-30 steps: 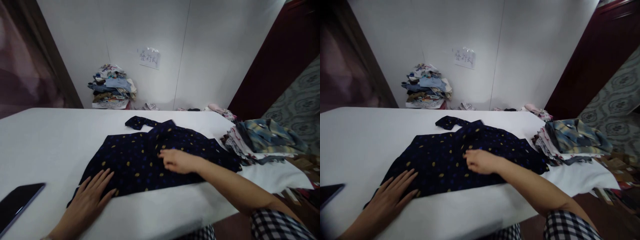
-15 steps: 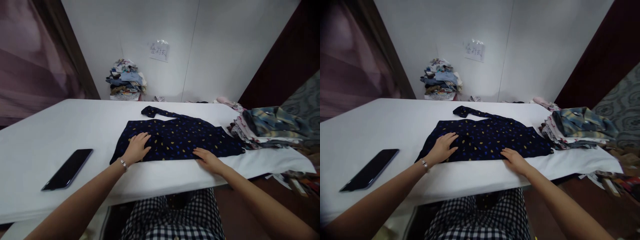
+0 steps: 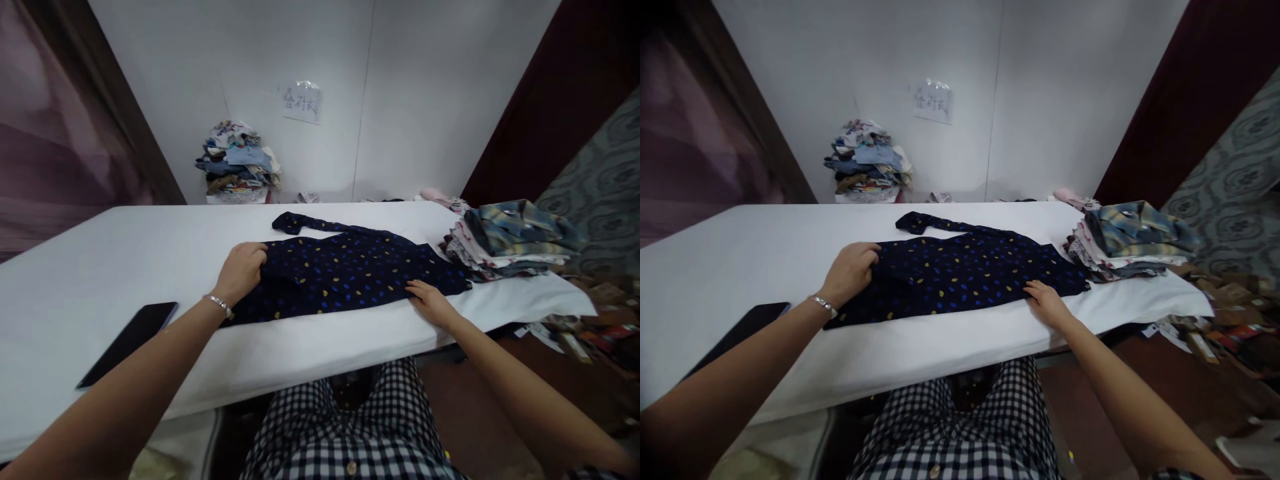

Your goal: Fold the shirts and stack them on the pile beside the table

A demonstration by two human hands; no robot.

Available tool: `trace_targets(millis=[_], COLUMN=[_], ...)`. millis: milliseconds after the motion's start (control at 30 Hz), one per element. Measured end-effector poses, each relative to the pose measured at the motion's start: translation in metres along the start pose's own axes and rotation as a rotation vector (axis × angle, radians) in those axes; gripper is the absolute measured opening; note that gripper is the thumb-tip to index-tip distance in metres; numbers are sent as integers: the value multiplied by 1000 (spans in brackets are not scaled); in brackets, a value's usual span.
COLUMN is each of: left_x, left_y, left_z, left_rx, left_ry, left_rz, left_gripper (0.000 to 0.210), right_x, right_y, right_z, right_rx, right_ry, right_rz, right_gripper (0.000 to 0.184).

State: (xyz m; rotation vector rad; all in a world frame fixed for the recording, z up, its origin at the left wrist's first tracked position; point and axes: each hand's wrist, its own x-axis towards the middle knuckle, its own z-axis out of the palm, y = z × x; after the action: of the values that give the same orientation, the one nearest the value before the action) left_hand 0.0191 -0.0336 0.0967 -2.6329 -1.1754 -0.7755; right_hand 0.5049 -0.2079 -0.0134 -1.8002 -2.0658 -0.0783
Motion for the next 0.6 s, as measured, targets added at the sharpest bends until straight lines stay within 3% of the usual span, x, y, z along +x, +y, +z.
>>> trace_targets(millis=[100, 233, 333, 467, 600], left_x=[-41, -80, -85, -83, -92], left_y=[-13, -17, -12, -5, 2], left_z=[8, 10, 1, -7, -5], left_rx=[12, -20, 0, 163, 187], left_ry=[-236, -239, -210, -119, -333], left_rz=[6, -204, -322, -278, -172], left_gripper=[25, 28, 26, 24, 27], right_x=[-3, -4, -4, -6, -13], right_y=[8, 16, 24, 36, 36], right_z=[2, 4, 3, 4, 3], right_rx=[-21, -31, -38, -24, 0], right_ry=[-12, -30, -57, -40, -61], right_rz=[7, -13, -33, -7, -16], right_gripper=[42, 45, 45, 46, 47])
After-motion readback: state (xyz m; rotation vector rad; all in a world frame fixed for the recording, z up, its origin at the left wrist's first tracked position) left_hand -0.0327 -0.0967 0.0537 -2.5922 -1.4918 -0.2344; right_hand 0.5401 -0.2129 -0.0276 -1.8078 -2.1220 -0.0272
